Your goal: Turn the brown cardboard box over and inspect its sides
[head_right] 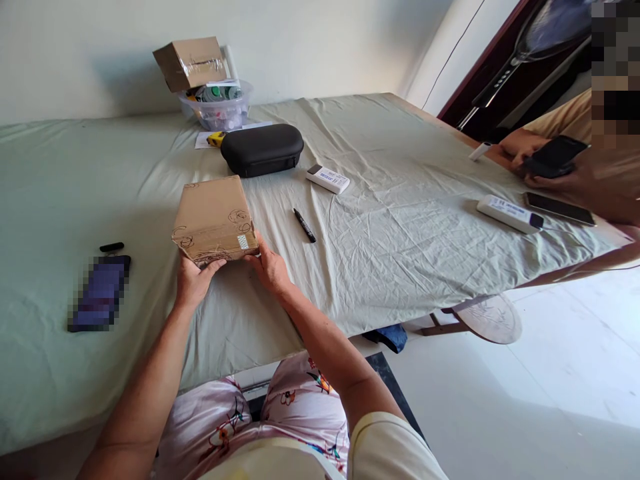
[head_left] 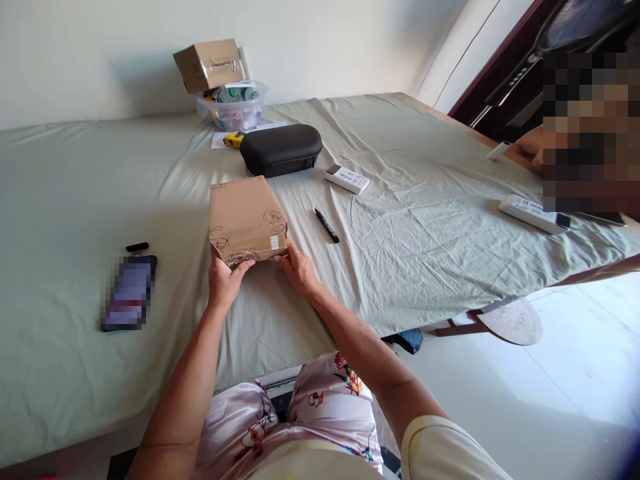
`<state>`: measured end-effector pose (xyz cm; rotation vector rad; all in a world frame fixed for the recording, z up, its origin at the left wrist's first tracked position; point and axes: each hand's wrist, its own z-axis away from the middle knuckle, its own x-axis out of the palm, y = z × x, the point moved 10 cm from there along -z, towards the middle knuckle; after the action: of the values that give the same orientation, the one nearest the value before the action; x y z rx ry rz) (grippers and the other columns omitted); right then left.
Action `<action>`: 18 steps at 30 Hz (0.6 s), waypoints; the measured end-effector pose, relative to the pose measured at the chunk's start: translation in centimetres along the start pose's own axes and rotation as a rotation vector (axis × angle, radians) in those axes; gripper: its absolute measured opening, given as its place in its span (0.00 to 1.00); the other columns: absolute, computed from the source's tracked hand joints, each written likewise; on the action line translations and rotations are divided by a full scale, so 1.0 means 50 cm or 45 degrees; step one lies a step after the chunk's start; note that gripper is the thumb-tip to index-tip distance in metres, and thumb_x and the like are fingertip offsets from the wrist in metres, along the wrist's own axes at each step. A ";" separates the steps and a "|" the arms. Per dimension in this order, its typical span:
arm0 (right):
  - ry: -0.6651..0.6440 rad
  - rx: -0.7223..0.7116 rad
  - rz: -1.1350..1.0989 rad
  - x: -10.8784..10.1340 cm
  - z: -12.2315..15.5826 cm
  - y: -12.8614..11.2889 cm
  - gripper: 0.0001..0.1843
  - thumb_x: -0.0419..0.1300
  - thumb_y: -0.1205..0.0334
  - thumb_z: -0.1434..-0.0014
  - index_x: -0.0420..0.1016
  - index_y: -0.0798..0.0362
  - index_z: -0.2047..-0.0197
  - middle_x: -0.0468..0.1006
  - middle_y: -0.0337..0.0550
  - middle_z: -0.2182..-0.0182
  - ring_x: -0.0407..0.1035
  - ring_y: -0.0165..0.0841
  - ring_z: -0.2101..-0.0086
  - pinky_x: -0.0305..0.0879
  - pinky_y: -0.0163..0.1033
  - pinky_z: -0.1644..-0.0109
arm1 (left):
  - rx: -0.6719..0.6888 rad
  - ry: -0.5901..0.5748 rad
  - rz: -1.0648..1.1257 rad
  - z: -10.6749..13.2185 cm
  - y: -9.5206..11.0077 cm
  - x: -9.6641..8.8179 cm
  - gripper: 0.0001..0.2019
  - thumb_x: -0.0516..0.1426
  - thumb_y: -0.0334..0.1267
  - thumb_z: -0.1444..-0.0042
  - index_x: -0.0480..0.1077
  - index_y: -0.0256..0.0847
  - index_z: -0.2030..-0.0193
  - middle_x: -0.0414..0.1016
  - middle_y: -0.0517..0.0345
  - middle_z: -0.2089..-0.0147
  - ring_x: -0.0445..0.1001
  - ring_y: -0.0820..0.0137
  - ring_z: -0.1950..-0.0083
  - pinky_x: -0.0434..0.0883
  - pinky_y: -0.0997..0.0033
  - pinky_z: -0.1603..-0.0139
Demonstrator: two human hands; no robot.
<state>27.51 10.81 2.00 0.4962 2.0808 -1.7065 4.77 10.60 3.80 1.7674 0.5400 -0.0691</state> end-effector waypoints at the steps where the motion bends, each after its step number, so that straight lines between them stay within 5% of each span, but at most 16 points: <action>1: -0.014 0.001 0.017 0.001 0.001 -0.001 0.34 0.57 0.50 0.29 0.62 0.50 0.24 0.88 0.45 0.57 0.80 0.40 0.61 0.76 0.44 0.48 | -0.012 -0.006 -0.006 -0.001 0.000 -0.001 0.45 0.73 0.40 0.53 0.63 0.38 0.28 0.77 0.39 0.32 0.78 0.54 0.34 0.74 0.54 0.31; 10: -0.067 0.026 -0.061 -0.010 0.001 -0.011 0.33 0.55 0.55 0.30 0.63 0.45 0.23 0.87 0.40 0.63 0.82 0.41 0.62 0.76 0.45 0.47 | -0.052 -0.044 -0.049 -0.006 -0.017 -0.002 0.43 0.71 0.43 0.50 0.64 0.39 0.28 0.80 0.42 0.36 0.80 0.53 0.36 0.75 0.52 0.32; 18: 0.003 -0.057 -0.049 -0.045 -0.003 -0.018 0.28 0.60 0.57 0.33 0.73 0.46 0.31 0.89 0.40 0.56 0.79 0.35 0.62 0.72 0.37 0.52 | 0.004 0.004 -0.127 -0.021 -0.039 -0.022 0.24 0.68 0.45 0.47 0.75 0.41 0.44 0.86 0.47 0.48 0.84 0.55 0.45 0.79 0.54 0.39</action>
<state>28.95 10.72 3.94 0.4477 2.1384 -1.6770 2.78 11.55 2.70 1.7430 0.6306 -0.1370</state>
